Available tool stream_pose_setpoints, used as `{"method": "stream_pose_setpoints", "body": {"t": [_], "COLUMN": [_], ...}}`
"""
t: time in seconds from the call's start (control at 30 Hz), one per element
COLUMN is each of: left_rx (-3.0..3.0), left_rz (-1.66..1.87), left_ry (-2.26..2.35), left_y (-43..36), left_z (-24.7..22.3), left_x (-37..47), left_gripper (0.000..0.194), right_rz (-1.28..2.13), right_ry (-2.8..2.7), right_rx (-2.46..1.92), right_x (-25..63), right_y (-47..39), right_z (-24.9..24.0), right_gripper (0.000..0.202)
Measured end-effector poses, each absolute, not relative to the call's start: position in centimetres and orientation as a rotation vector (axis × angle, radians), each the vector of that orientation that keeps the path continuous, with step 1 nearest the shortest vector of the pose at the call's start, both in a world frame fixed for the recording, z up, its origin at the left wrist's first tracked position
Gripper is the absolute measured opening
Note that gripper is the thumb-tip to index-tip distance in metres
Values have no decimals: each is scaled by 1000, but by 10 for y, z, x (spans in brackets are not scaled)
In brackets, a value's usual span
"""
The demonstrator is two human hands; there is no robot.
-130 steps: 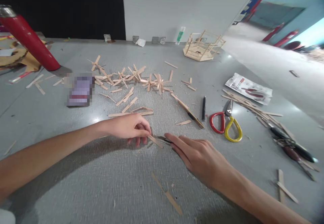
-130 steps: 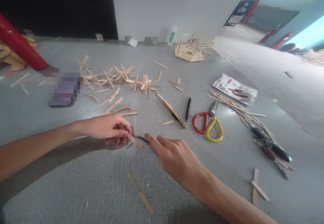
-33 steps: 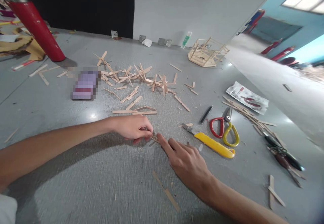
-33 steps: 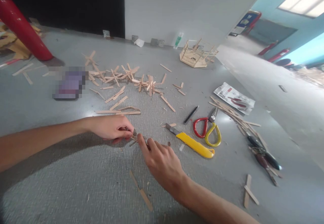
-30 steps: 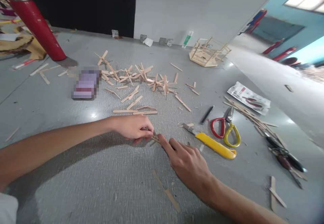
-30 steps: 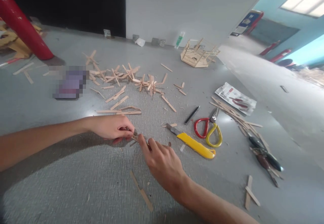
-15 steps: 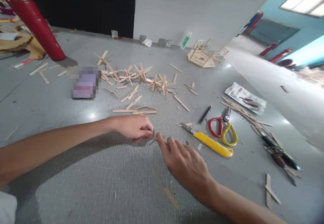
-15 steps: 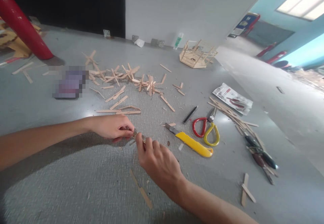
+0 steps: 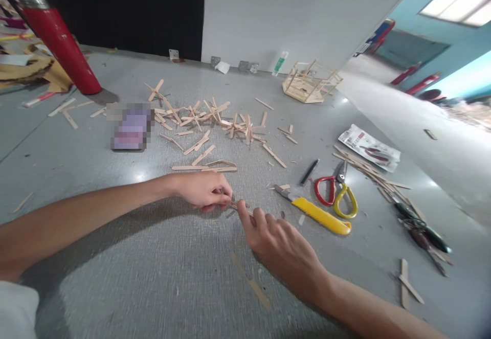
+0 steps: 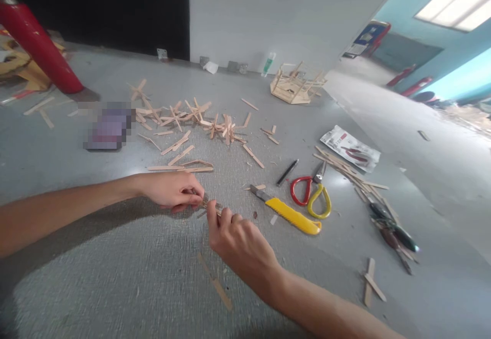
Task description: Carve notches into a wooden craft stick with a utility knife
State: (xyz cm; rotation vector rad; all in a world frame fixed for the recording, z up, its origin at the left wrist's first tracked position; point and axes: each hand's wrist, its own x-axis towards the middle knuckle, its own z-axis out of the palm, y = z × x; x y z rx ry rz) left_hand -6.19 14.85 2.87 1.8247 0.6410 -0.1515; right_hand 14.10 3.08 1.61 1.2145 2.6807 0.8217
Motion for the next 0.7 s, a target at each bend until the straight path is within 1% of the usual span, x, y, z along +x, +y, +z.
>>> {"method": "stream_pose_setpoints", "body": {"t": [0.7], "left_rx": [1814], "left_rz": [-144], "left_ry": [632], "left_y": [149], "left_z": [28], "left_x": [-62], "left_gripper": [21], "right_rz": [816], "right_ry": [2640], "right_rx": [1170], "right_x": [147], "right_y": [29], "right_z": [13], "right_gripper": [44]}}
